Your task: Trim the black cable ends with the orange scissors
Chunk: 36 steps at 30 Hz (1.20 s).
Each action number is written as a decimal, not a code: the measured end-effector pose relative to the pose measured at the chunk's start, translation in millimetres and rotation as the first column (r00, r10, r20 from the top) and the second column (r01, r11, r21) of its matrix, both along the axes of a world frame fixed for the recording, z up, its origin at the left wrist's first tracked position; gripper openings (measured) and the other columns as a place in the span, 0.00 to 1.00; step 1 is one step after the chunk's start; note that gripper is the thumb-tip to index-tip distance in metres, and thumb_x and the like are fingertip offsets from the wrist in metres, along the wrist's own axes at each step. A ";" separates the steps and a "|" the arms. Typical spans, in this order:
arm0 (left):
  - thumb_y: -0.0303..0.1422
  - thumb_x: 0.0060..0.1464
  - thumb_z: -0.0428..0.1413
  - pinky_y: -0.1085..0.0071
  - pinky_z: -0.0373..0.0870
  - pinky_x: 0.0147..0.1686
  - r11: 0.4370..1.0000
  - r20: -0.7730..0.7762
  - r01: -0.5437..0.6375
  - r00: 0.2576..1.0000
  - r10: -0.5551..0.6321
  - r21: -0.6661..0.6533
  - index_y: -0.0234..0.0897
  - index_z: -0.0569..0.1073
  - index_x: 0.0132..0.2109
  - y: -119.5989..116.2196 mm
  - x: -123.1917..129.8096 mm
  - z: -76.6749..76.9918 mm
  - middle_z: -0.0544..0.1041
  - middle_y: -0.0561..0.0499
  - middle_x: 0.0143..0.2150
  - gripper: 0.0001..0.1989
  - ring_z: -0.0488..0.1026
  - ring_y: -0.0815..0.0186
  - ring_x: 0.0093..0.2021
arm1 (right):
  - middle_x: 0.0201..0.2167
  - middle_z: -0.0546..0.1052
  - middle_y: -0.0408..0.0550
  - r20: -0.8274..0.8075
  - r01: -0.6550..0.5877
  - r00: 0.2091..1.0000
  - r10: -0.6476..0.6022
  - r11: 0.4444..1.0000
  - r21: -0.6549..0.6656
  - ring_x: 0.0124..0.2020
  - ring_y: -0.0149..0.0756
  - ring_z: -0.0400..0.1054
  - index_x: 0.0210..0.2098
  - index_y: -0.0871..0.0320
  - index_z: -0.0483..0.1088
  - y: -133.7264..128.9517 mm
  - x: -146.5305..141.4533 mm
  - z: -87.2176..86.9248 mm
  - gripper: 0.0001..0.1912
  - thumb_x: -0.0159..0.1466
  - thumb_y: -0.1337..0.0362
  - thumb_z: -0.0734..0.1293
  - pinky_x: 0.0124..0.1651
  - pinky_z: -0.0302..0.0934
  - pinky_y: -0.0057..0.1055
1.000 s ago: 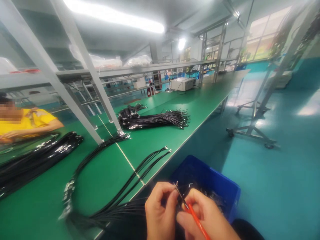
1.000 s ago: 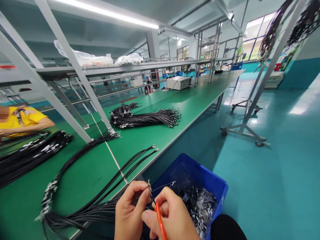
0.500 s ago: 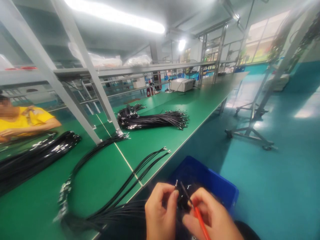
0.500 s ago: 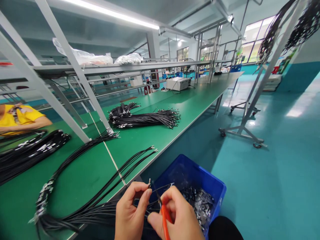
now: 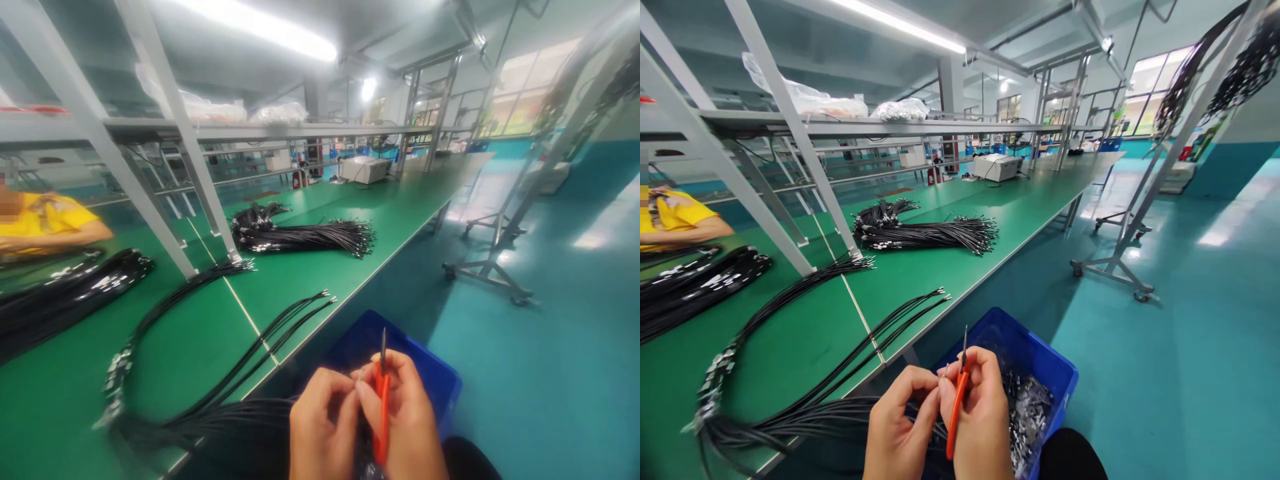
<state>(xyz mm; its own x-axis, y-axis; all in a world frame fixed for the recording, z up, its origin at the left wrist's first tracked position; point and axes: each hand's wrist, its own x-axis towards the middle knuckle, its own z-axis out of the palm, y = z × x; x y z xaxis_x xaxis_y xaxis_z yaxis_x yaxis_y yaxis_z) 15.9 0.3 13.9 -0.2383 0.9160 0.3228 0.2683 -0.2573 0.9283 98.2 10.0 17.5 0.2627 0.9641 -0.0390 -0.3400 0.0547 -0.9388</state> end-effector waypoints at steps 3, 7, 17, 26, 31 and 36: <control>0.31 0.53 0.54 0.77 0.66 0.25 0.999 -0.015 0.031 0.999 -0.031 -0.013 0.38 0.72 0.27 1.5 -5.5 -0.8 0.73 0.55 0.24 0.07 0.70 0.68 0.24 | 0.28 0.76 0.38 -0.119 -0.037 0.992 0.033 0.999 -0.036 0.35 0.36 0.73 0.36 0.50 0.66 -4.4 -1.4 4.3 0.16 0.50 0.63 0.73 0.37 0.65 0.28; 0.31 0.53 0.54 0.76 0.67 0.26 0.993 -0.058 0.110 0.992 -0.113 -0.052 0.37 0.72 0.29 5.2 -14.3 -2.0 0.75 0.54 0.25 0.06 0.71 0.67 0.25 | 0.28 0.77 0.39 -0.153 -0.049 0.987 0.041 0.998 -0.050 0.34 0.35 0.72 0.35 0.51 0.67 -3.8 1.5 8.1 0.18 0.48 0.61 0.75 0.38 0.64 0.27; 0.33 0.51 0.57 0.77 0.63 0.25 0.957 0.181 0.233 0.962 -0.202 -0.171 0.36 0.71 0.28 6.9 -22.0 3.3 0.70 0.55 0.23 0.07 0.65 0.69 0.24 | 0.25 0.77 0.40 -0.050 0.000 0.999 -0.001 1.000 -0.026 0.29 0.34 0.69 0.34 0.52 0.68 2.4 12.6 16.4 0.18 0.47 0.58 0.76 0.34 0.61 0.29; 0.36 0.48 0.60 0.79 0.55 0.23 0.900 0.504 0.394 0.824 -0.257 -0.186 0.35 0.69 0.28 10.0 -25.0 11.9 0.66 0.57 0.22 0.10 0.57 0.74 0.22 | 0.24 0.72 0.40 -0.023 -0.215 0.976 0.215 0.976 0.024 0.24 0.27 0.60 0.31 0.54 0.70 6.0 26.6 14.5 0.19 0.46 0.52 0.76 0.27 0.54 0.24; 0.35 0.46 0.62 0.78 0.56 0.24 0.843 0.725 0.515 0.639 -0.258 -0.154 0.34 0.70 0.27 16.0 -32.1 12.5 0.67 0.55 0.22 0.10 0.58 0.73 0.23 | 0.22 0.73 0.40 -0.105 -0.244 0.965 0.242 0.970 -0.012 0.19 0.26 0.58 0.33 0.54 0.69 7.3 29.0 13.6 0.21 0.45 0.52 0.77 0.23 0.51 0.24; 0.36 0.47 0.61 0.76 0.60 0.28 0.840 0.603 0.517 0.727 -0.328 -0.166 0.35 0.72 0.30 16.0 -34.2 11.1 0.71 0.54 0.25 0.08 0.63 0.71 0.26 | 0.22 0.73 0.41 -0.149 -0.221 0.966 0.211 0.974 -0.056 0.21 0.27 0.60 0.33 0.55 0.69 7.0 31.1 17.7 0.20 0.45 0.58 0.77 0.25 0.52 0.24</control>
<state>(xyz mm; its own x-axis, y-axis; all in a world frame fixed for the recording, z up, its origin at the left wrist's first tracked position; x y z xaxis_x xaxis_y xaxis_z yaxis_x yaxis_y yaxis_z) -18.3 16.3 25.1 0.1546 0.9870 -0.0443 -0.3574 0.0977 0.9288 129.3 16.9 35.1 0.0351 0.9907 -0.1313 -0.4658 -0.1001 -0.8792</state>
